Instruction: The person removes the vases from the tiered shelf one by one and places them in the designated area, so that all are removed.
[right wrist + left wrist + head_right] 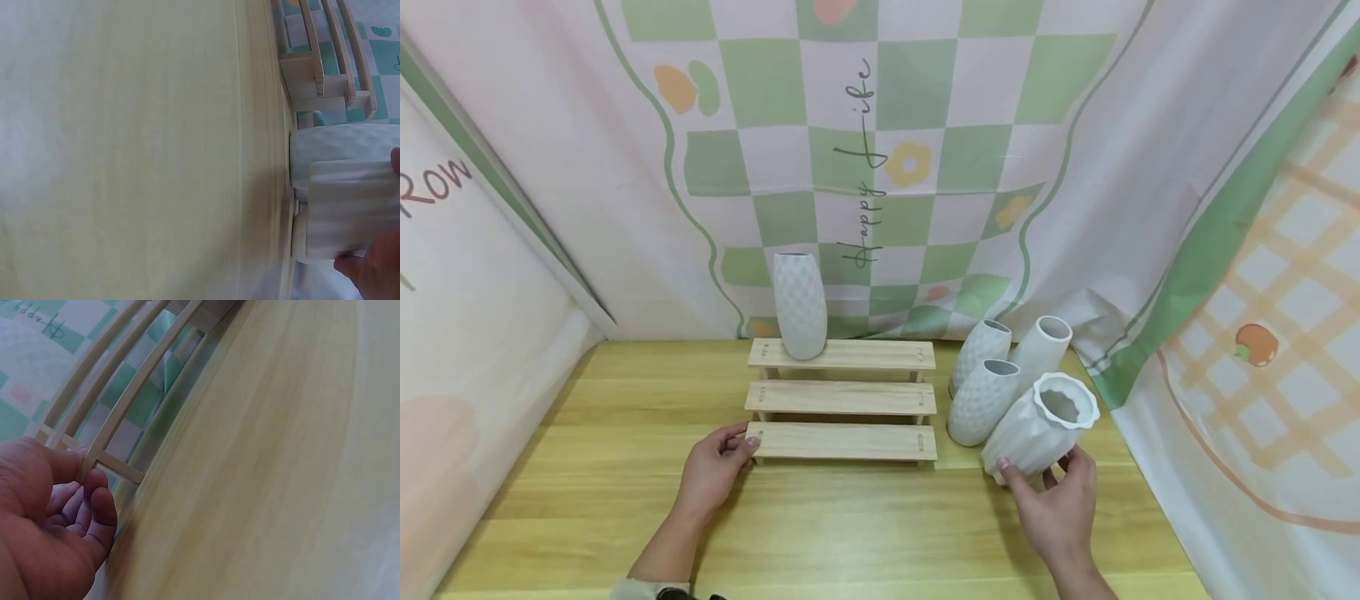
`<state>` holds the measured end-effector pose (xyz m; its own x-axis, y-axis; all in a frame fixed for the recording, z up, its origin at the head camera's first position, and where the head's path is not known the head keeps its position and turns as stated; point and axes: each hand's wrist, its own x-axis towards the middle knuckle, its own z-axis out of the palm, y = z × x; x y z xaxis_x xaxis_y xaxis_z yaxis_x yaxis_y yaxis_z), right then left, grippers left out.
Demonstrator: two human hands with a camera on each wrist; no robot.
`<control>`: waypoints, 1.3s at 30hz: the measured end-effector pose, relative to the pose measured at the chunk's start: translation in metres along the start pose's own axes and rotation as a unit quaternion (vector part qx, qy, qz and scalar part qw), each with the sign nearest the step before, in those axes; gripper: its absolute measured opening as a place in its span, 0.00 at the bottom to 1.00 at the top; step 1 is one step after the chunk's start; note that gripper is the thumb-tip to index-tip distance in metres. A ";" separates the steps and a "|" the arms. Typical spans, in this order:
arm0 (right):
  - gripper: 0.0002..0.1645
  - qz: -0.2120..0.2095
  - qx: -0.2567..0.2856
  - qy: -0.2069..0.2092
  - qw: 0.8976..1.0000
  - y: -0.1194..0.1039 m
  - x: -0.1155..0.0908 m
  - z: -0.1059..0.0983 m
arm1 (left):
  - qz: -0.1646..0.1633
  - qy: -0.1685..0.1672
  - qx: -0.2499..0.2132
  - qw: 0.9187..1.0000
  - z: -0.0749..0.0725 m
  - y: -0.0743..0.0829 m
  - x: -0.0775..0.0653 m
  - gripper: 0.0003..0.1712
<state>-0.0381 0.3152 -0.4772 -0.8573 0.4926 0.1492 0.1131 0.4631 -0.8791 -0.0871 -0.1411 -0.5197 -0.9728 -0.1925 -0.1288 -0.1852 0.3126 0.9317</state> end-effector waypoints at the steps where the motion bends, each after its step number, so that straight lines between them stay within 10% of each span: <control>1: 0.56 -0.001 -0.001 0.001 1.000 0.001 0.001 0.000 | 0.001 0.000 0.002 1.000 0.000 0.001 0.000 0.25; 39: 0.63 0.032 -0.033 -0.019 0.999 0.013 0.031 0.003 | -0.001 0.002 0.006 1.000 -0.001 0.001 -0.001 0.26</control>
<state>-0.0644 0.3342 -0.4857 -0.8655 0.4951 0.0764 0.1993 0.4802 -0.8542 -0.0865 -0.1419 -0.5186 -0.9717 -0.1975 -0.1294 -0.1892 0.3234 0.9271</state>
